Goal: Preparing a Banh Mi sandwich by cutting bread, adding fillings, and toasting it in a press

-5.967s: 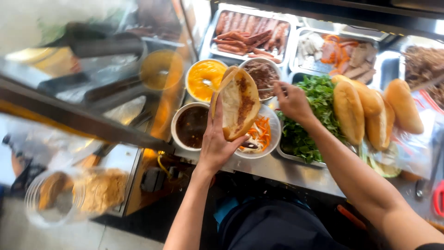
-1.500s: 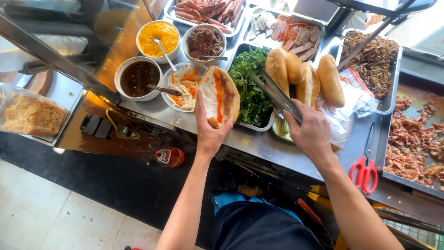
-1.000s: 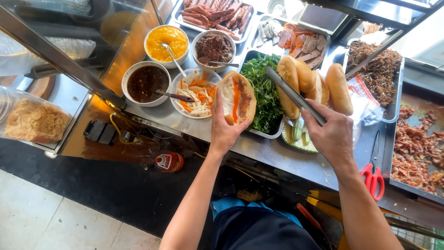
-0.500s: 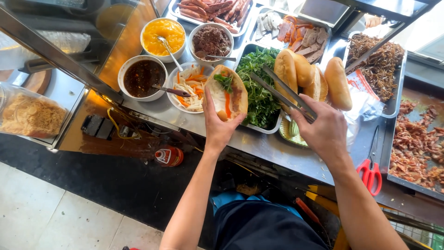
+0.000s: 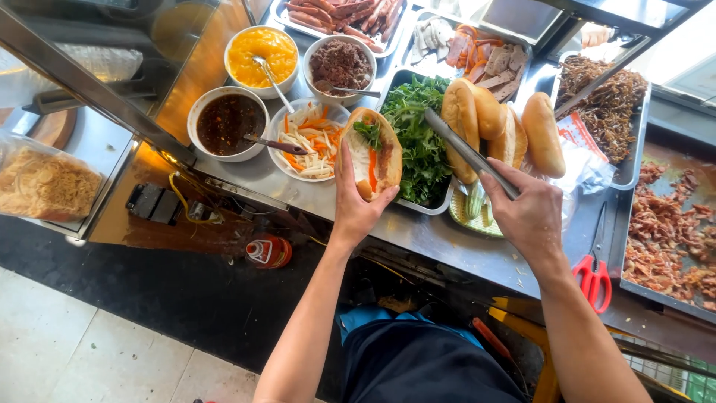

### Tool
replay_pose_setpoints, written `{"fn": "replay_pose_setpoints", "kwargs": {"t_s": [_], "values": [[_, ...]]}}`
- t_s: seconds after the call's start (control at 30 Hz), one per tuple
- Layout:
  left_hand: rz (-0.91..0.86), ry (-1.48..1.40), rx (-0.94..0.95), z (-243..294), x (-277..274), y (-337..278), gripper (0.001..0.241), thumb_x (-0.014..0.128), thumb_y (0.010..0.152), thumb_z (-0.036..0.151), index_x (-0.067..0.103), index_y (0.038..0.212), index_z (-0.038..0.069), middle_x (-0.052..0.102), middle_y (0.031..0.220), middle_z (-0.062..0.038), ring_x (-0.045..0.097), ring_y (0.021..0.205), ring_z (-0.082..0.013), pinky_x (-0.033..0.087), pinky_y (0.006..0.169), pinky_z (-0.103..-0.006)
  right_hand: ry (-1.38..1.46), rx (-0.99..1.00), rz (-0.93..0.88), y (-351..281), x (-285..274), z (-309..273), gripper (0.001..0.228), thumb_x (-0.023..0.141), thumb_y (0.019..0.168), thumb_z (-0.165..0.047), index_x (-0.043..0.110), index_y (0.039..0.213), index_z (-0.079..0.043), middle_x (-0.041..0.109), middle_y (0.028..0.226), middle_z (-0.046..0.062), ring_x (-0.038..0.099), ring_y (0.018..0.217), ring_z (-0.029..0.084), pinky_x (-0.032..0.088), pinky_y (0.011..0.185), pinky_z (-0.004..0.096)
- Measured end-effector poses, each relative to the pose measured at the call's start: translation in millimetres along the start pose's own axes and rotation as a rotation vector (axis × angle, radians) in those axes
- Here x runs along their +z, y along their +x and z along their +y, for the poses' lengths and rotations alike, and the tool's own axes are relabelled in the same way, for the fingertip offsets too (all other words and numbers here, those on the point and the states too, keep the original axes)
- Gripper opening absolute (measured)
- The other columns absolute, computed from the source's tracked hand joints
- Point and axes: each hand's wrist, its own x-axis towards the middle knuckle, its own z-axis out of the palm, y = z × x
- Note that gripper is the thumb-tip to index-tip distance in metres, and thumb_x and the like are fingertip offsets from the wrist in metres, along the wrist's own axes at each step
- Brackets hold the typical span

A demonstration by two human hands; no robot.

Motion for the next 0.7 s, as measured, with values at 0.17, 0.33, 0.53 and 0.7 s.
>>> {"fn": "replay_pose_setpoints", "kwargs": {"t_s": [0.17,0.33,0.53,0.7], "values": [[0.017,0.014,-0.017,-0.6,12.4,5.2,0.127,0.095,0.067,0.030,0.016,0.166,0.020,0.022,0.163,-0.028,0.028,0.151,-0.0445,0.024,0.124,-0.0544,-0.033,0.041,-0.003,-2.9,11.2,26.2,0.031,0.077,0.097,-0.035,0.078,0.125,-0.022,0.076,0.097,0.016,0.071,0.098,0.040,0.058,0.082,0.049],[0.014,0.023,-0.021,4.5,13.6,12.6,0.129,0.096,0.066,0.029,0.016,0.166,0.019,0.022,0.163,-0.029,0.029,0.151,-0.0455,0.024,0.123,-0.0566,0.035,0.083,0.026,-0.5,12.4,23.4,0.030,0.077,0.098,-0.032,0.078,0.125,-0.019,0.076,0.087,0.013,0.073,0.095,0.033,0.059,0.081,0.045],[0.031,0.053,-0.027,-1.9,15.3,12.5,0.130,0.097,0.065,0.029,0.014,0.166,0.021,0.023,0.163,-0.028,0.031,0.150,-0.0452,0.028,0.122,-0.0554,0.081,0.109,0.039,-11.5,-2.6,-5.4,0.029,0.075,0.099,-0.030,0.078,0.123,-0.014,0.075,0.078,0.010,0.074,0.086,0.029,0.057,0.084,0.043],[0.061,0.061,0.025,0.3,28.5,17.4,0.132,0.098,0.061,0.027,0.017,0.165,0.014,0.025,0.160,-0.032,0.034,0.147,-0.0491,0.032,0.120,-0.0583,0.173,0.067,0.101,-15.9,-9.2,-26.4,0.028,0.074,0.103,-0.022,0.076,0.127,-0.009,0.075,0.080,0.012,0.073,0.088,0.025,0.055,0.082,0.040]]}}
